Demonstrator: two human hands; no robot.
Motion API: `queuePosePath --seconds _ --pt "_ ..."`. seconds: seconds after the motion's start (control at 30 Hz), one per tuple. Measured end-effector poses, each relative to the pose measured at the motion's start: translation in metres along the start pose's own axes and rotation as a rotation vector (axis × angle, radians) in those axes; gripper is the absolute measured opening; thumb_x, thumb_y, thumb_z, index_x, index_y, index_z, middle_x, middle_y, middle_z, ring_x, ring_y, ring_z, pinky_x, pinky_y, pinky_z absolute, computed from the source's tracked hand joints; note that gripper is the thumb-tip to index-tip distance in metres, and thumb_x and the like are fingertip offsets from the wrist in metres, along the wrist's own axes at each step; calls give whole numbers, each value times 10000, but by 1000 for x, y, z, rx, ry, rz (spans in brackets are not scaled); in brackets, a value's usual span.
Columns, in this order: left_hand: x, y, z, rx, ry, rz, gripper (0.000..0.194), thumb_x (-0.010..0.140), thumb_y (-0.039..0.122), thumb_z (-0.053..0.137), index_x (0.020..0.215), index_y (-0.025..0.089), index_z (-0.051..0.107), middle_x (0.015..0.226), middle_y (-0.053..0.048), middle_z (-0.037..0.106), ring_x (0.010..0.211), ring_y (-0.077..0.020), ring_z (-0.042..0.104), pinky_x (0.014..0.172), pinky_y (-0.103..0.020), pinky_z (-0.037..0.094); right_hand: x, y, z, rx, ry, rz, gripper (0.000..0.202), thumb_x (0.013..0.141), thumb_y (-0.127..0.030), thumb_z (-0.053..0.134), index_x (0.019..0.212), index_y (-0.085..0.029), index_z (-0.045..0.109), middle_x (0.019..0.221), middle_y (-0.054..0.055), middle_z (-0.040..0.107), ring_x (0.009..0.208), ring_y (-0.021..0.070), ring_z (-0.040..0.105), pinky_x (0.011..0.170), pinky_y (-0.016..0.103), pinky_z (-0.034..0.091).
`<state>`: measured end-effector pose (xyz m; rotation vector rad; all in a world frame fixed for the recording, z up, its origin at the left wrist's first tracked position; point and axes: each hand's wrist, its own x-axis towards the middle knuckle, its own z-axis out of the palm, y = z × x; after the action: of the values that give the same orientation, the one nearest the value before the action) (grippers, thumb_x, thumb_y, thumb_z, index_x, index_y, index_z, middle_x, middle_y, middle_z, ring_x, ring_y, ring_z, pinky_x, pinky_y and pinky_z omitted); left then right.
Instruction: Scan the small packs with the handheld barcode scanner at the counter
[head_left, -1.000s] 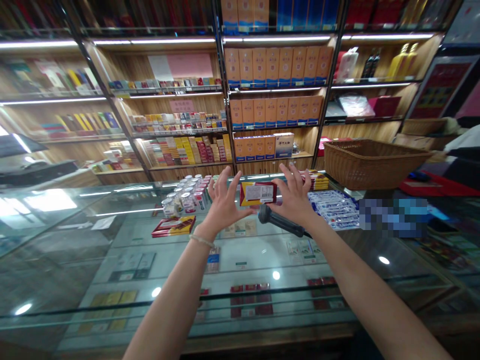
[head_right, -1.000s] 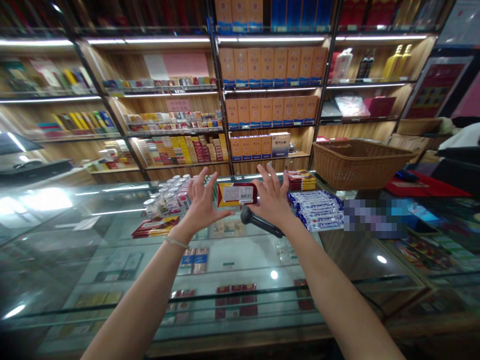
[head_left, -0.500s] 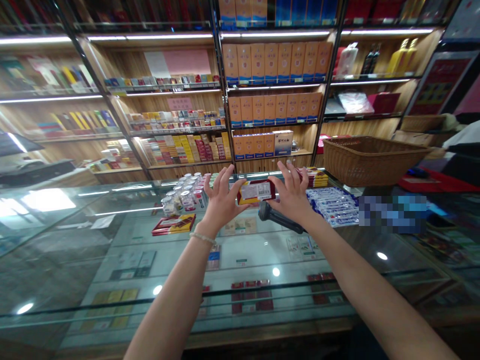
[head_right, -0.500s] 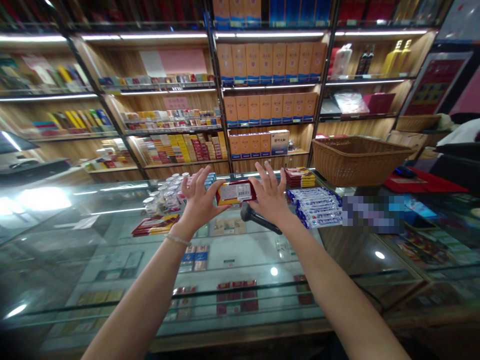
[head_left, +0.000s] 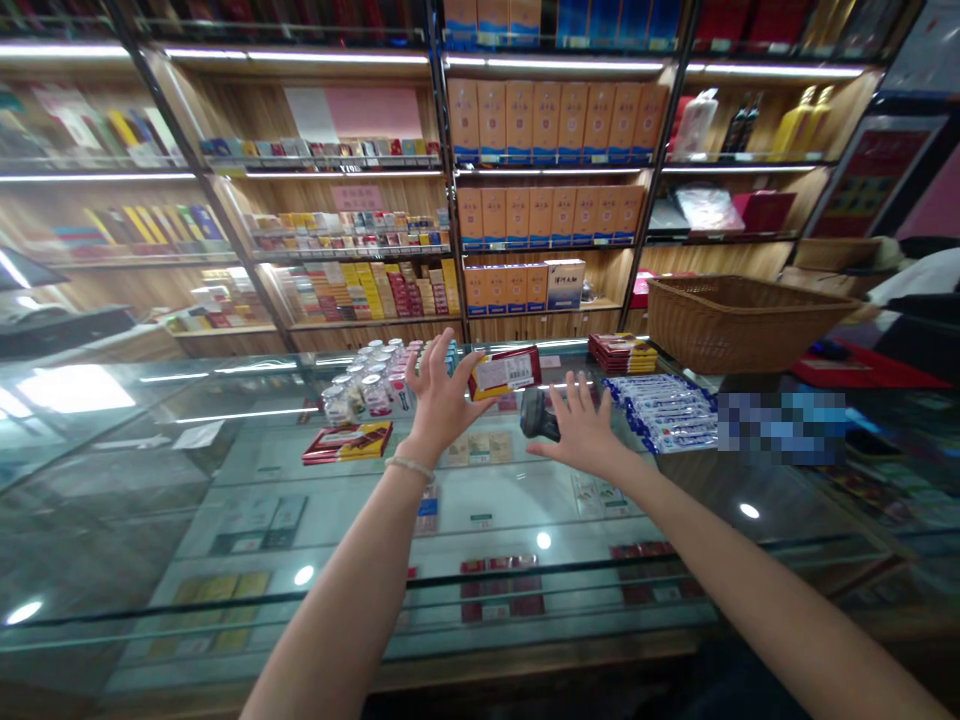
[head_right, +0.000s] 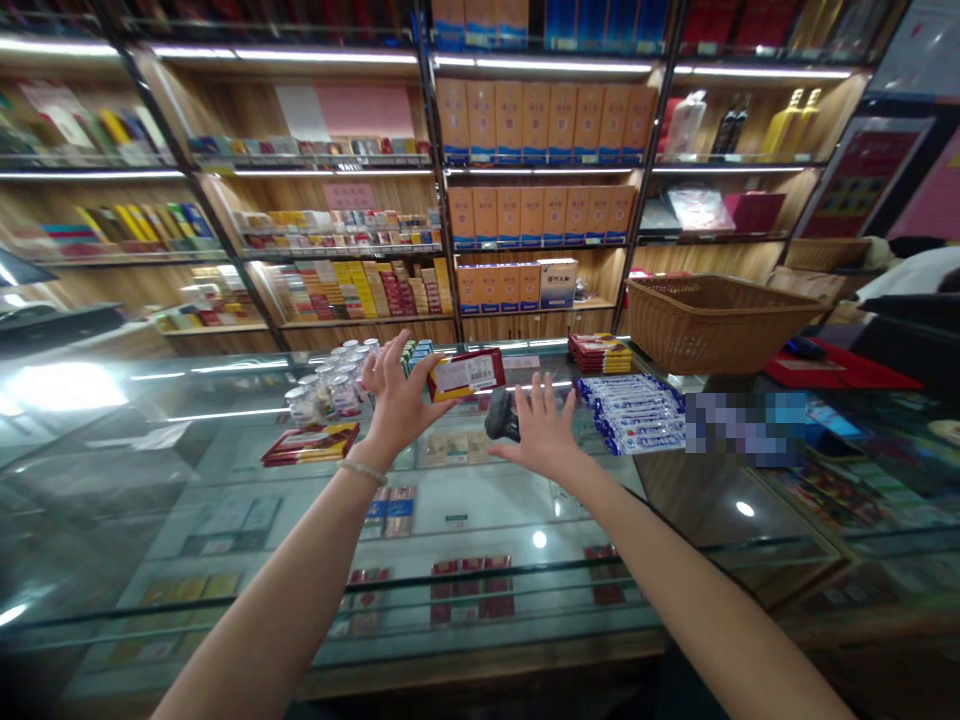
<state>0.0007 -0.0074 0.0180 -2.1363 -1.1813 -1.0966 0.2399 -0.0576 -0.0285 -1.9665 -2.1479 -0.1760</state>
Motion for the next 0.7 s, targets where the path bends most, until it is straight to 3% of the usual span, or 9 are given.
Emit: queuePosePath --seconds 0.27,0.53,0.7 --pt "-5 -4 5 -38 -63 -50 686 779 572 829 1375 292 634 1684 -177 321 1549 -423 298 1264 -622 113 -3 -2 0 -10 16 -41 886 849 -752 646 1429 -84 584 1711 314 180 1606 471 100 1184 801 32" --pt "-7 -9 8 -27 -67 -110 676 789 572 816 1376 291 634 1675 -175 323 1541 -412 305 1265 -617 130 13 4 -6 85 -87 -9 620 883 -538 710 1359 -148 632 1691 228 328 1601 439 177 1193 750 225" --pt "-10 -14 9 7 -75 -125 701 755 535 861 1374 297 636 1683 -181 306 1549 -412 299 1264 -628 128 17 10 -4 159 -8 6 507 848 -350 715 1318 -168 657 1663 185 403 1575 432 271 1199 719 279"
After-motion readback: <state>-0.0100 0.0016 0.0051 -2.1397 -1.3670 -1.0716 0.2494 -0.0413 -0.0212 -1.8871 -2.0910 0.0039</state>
